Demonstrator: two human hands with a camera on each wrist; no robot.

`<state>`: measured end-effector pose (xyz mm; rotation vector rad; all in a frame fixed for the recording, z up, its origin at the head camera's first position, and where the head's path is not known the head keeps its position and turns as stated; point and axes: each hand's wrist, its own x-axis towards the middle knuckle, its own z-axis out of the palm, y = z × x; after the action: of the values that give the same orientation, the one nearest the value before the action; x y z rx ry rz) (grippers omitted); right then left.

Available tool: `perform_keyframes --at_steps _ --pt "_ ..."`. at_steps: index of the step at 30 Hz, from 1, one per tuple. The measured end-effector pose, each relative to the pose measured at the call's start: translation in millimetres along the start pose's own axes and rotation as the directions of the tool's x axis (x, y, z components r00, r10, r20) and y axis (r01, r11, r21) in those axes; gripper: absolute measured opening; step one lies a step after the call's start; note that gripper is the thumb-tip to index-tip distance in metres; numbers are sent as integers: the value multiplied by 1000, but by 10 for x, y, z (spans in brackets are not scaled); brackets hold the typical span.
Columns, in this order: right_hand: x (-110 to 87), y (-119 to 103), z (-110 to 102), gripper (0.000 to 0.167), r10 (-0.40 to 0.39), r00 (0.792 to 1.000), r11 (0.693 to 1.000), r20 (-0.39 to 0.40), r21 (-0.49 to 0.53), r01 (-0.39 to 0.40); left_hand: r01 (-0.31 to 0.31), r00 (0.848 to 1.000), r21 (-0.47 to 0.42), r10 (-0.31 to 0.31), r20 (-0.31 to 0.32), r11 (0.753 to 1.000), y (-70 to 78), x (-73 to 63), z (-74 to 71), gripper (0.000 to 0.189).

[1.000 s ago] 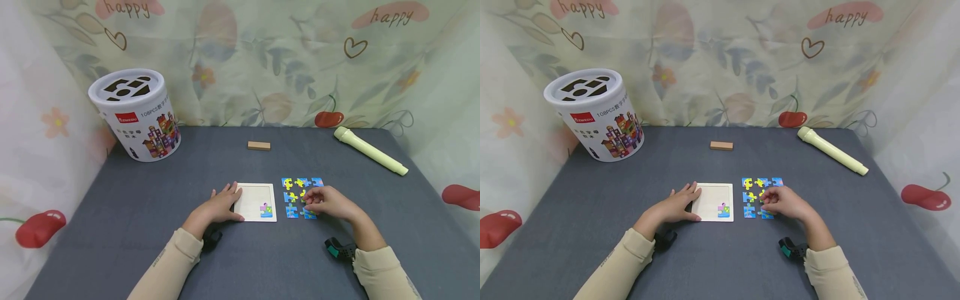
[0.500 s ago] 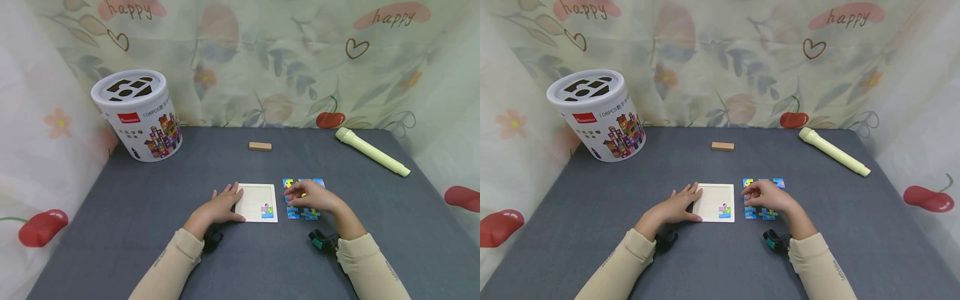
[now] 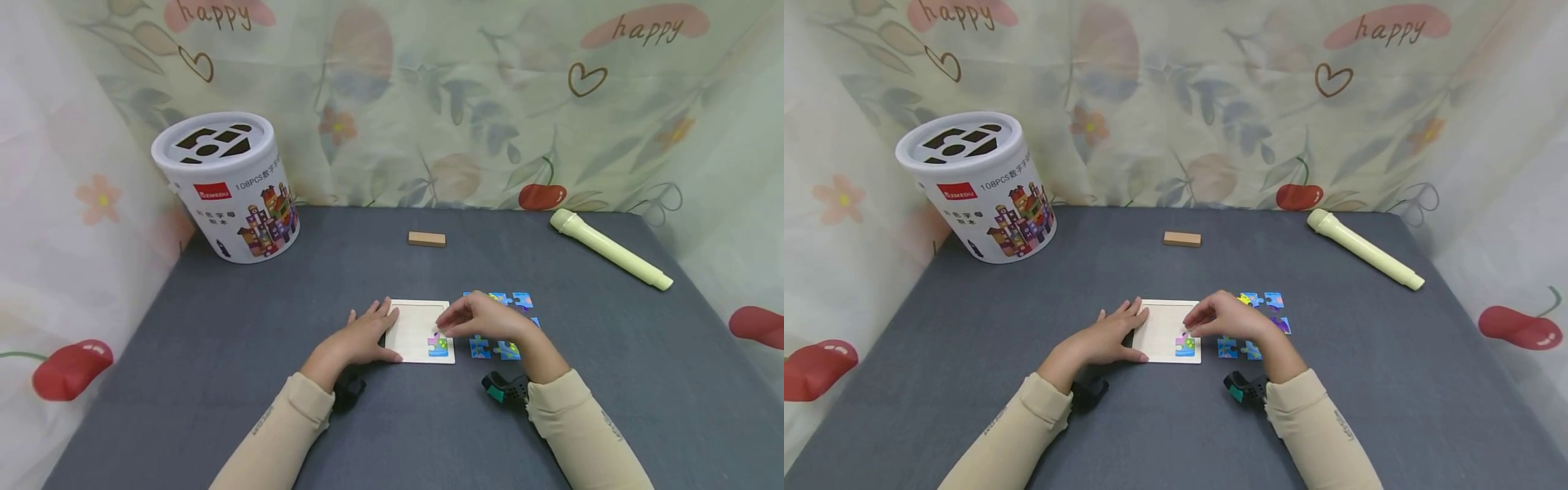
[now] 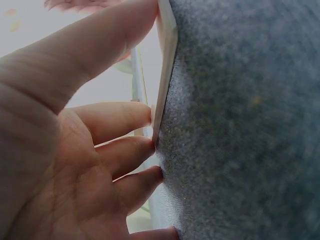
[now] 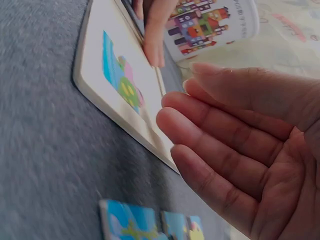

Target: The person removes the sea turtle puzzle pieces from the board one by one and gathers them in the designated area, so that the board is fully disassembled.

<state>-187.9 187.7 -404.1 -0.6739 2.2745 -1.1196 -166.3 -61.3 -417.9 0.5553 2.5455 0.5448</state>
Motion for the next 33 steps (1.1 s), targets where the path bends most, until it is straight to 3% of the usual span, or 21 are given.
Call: perform_keyframes --at_steps 11,18,33 --pt "70 9 74 24 11 1000 1000 28 17 -12 -5 1000 0 5 1 1000 -7 6 -15 87" --pt "64 -13 102 21 33 999 999 19 -17 -33 -2 1000 -3 2 3 1000 -7 8 -12 87" --pt "82 9 156 17 1 1000 999 -17 -34 -2 -4 1000 -7 4 2 1000 -3 2 -7 88"
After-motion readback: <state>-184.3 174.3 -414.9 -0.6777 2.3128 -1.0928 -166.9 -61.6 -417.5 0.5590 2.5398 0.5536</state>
